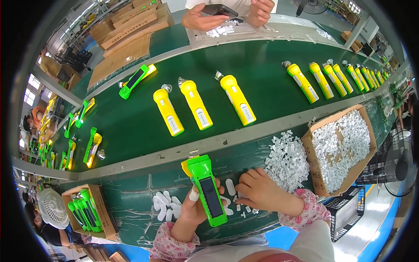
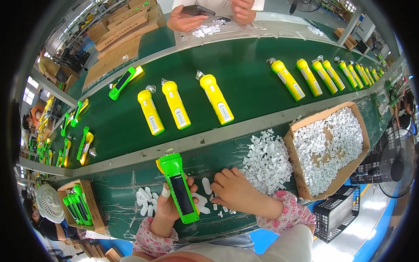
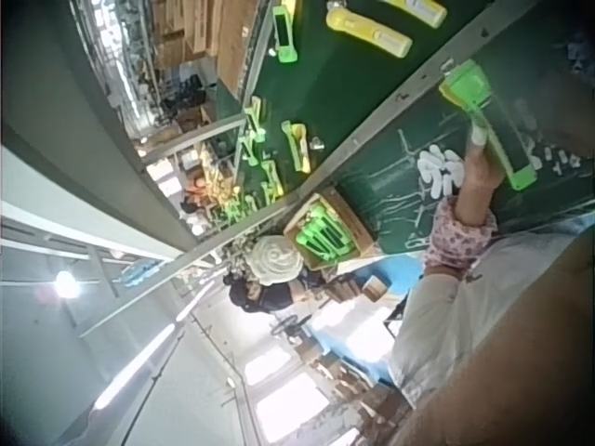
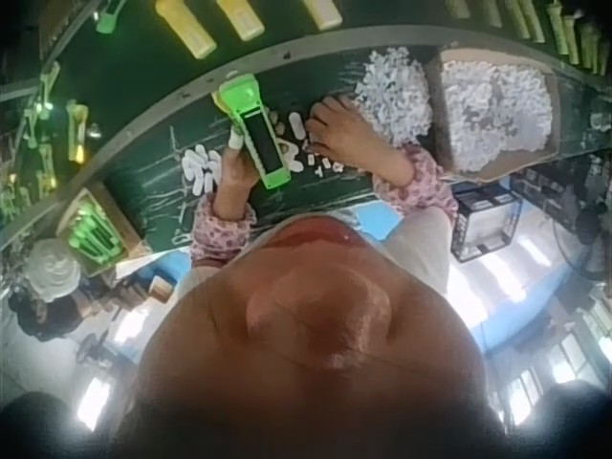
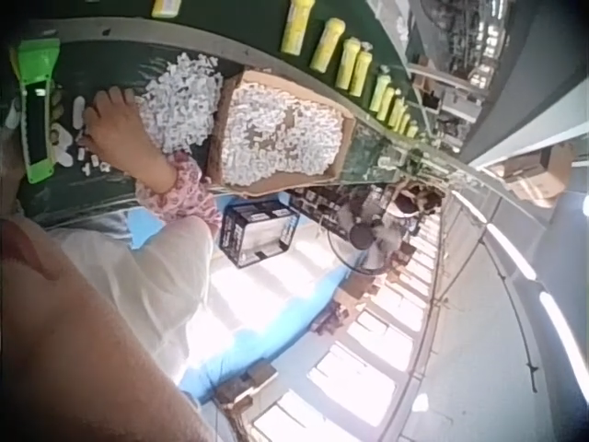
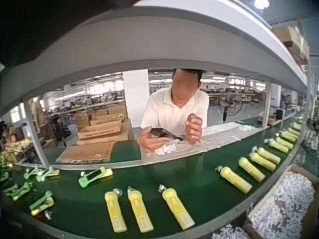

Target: Assembling components of small plastic handheld devices on a factory production line.

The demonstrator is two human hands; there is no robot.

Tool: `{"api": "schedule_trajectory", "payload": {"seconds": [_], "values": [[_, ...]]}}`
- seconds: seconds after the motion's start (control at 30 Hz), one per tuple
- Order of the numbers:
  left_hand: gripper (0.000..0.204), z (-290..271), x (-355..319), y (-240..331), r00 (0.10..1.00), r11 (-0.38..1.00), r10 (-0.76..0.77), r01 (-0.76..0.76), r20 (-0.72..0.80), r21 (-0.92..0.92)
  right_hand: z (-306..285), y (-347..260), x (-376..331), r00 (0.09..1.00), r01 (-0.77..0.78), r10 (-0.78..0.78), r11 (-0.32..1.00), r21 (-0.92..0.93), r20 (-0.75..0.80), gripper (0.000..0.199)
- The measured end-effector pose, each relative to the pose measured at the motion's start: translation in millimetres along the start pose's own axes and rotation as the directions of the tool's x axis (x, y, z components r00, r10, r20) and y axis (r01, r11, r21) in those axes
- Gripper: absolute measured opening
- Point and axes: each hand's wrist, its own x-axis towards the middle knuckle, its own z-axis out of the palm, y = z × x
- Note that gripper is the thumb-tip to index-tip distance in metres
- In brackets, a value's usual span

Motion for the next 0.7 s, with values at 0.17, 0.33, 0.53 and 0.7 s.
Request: {"api": "schedule_trajectory", "payload": {"seconds": [0.17, 0.33, 0.53, 0.7], "values": [[0.058, 3, -10, 4, 0.999, 0.999, 0.007, -0.01, 0.05, 0.043, -6, -11, 3, 0.999, 0.009, -0.007, 0.999, -0.031, 0.05, 0.034], [0.055, 14, -27, 15, 0.995, 0.985, 0.097, -0.099, 0.019, 0.139, 3, -11, 9, 0.995, 0.044, -0.051, 0.994, 0.096, 0.081, 0.028], [0.052, 3, -27, 50, 0.97, 0.975, 0.217, -0.221, 0.113, 0.022, -7, -29, 9, 0.996, -0.067, 0.063, 0.996, -0.057, -0.057, 0.016], [0.051, -33, -45, 129, 0.878, 0.897, 0.431, -0.443, 0.206, 0.012, -5, -79, 42, 0.998, 0.044, -0.046, 0.998, -0.04, -0.05, 0.014]]}}
